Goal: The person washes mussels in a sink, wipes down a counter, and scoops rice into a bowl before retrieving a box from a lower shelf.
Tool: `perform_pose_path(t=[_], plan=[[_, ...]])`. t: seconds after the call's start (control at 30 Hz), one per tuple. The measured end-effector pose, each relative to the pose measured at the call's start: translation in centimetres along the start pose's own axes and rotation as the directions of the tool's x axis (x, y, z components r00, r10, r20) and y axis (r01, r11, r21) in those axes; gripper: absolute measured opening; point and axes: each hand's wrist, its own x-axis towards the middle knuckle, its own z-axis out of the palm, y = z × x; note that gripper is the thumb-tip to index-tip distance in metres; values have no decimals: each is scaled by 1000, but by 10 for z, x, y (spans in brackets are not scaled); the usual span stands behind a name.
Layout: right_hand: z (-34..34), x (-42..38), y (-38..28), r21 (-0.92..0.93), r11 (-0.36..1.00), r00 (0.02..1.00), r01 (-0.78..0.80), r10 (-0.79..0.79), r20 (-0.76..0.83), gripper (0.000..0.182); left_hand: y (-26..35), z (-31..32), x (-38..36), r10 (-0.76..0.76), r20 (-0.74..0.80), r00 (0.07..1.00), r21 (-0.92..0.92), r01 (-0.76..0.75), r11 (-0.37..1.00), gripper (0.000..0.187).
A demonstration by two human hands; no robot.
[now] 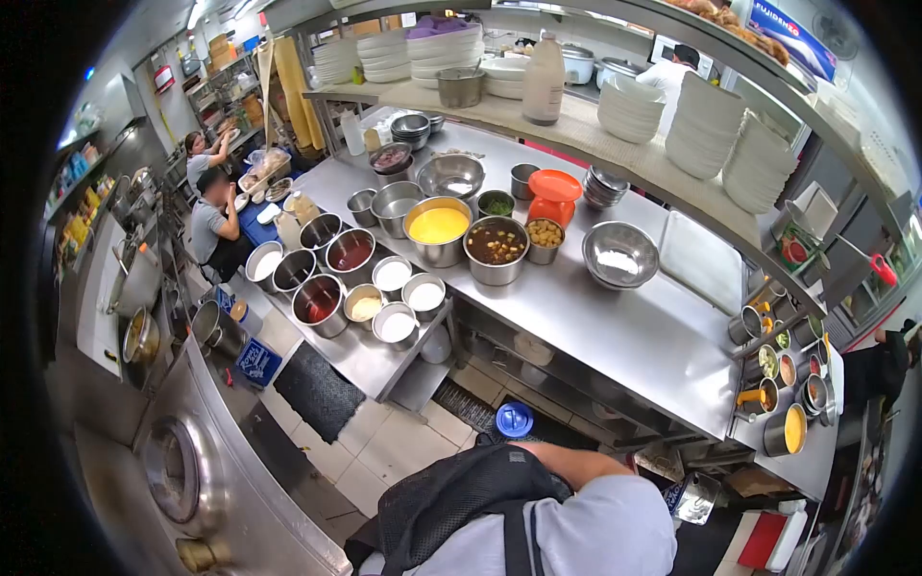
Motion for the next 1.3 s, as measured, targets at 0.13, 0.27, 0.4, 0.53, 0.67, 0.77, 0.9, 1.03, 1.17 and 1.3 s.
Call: perform_pose_path(t=[0.13,0.27,0.4,0.53,0.67,0.77,0.9,1.03,1.17,1.3], plan=[[-4,-88,-54,-313,949,930,-34,-84,-357,20,31,44,-4,16,169,985,106,-34,994,19],[58,-194,-232,-651,687,838,-323,-111,-534,27,40,96,-19,-57,377,924,210,-26,977,20],[101,-302,-425,-895,133,346,-426,-890,-297,24,69,94,-54,-83,548,832,215,-44,976,21],[103,-400,-584,-573,-34,-83,-819,-981,177,44,60,54,41,-253,424,869,485,18,874,22],[-40,-507,-710,-542,-5,77,-841,-991,-112,50,80,47,33,-107,397,912,455,-94,886,31],[47,-463,-697,-650,380,-48,-658,-883,-468,43,90,35,28,52,244,968,438,-158,885,40],[-98,-526,-726,-541,-106,46,-834,-991,124,39,97,15,39,127,105,986,525,-164,835,53],[-46,-518,-720,-715,241,-215,-656,-968,-130,41,119,3,55,144,137,980,470,-193,862,49],[-84,-551,-687,-303,-254,-18,-918,-740,673,45,156,8,50,205,150,967,445,-251,860,46],[29,-500,-582,-766,202,-456,-610,-880,131,37,205,-2,75,152,249,957,515,-264,816,46]])
